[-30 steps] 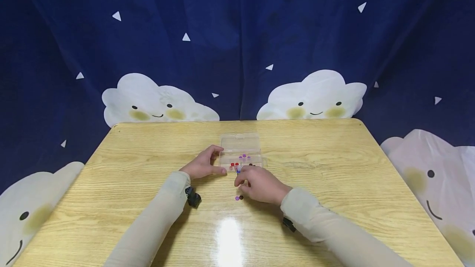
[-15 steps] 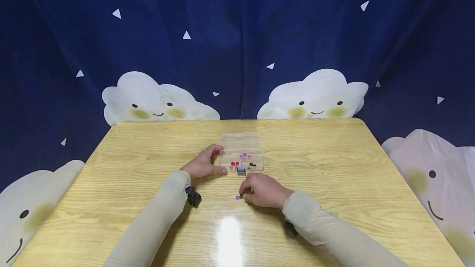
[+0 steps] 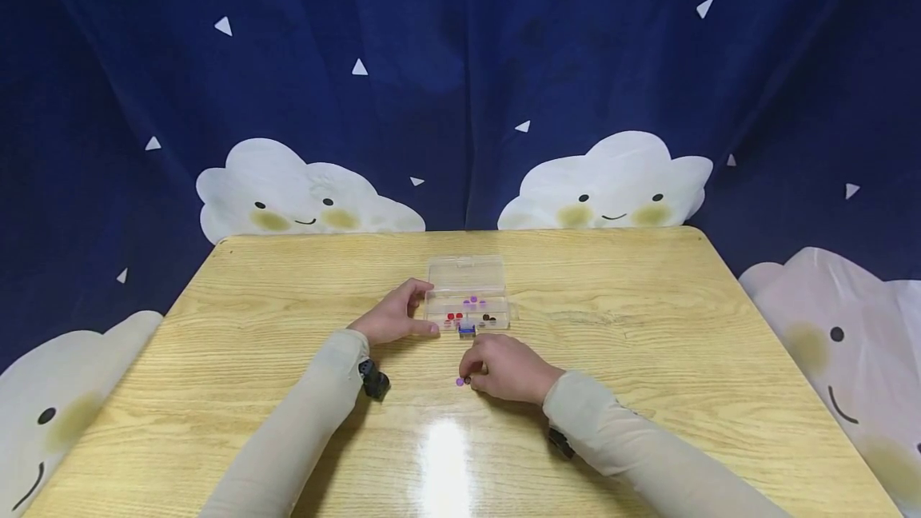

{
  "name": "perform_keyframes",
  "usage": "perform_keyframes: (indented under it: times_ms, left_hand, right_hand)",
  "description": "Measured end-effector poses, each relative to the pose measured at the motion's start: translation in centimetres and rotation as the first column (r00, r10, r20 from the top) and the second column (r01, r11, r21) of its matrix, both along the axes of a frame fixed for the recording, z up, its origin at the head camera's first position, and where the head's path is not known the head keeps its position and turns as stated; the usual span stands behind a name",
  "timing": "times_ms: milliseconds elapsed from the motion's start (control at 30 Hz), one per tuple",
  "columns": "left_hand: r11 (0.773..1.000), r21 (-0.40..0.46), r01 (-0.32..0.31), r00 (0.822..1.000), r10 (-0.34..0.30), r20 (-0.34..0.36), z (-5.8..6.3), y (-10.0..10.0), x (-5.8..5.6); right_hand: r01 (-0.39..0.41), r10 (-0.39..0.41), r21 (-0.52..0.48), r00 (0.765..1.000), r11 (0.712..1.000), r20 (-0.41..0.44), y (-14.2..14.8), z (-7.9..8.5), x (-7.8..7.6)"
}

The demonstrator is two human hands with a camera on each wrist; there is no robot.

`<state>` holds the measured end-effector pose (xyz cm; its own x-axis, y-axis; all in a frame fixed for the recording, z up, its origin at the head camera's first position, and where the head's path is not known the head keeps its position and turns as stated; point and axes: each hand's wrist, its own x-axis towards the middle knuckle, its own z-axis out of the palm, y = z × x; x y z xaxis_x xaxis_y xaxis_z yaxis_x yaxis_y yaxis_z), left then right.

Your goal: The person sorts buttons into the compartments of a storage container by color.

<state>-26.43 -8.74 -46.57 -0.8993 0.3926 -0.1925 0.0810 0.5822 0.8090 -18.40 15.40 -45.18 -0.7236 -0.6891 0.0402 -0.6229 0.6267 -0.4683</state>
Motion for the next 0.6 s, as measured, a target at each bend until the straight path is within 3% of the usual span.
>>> perform_keyframes:
  times_ms: [600]
  left_hand:
    - [1.000, 0.006, -0.001, 1.000, 0.001, -0.003, -0.20, -0.05, -0.11]
  right_hand:
    - [0.039, -0.039, -0.019, 0.999, 0.999, 0.022, -0.15, -0.56, -0.38]
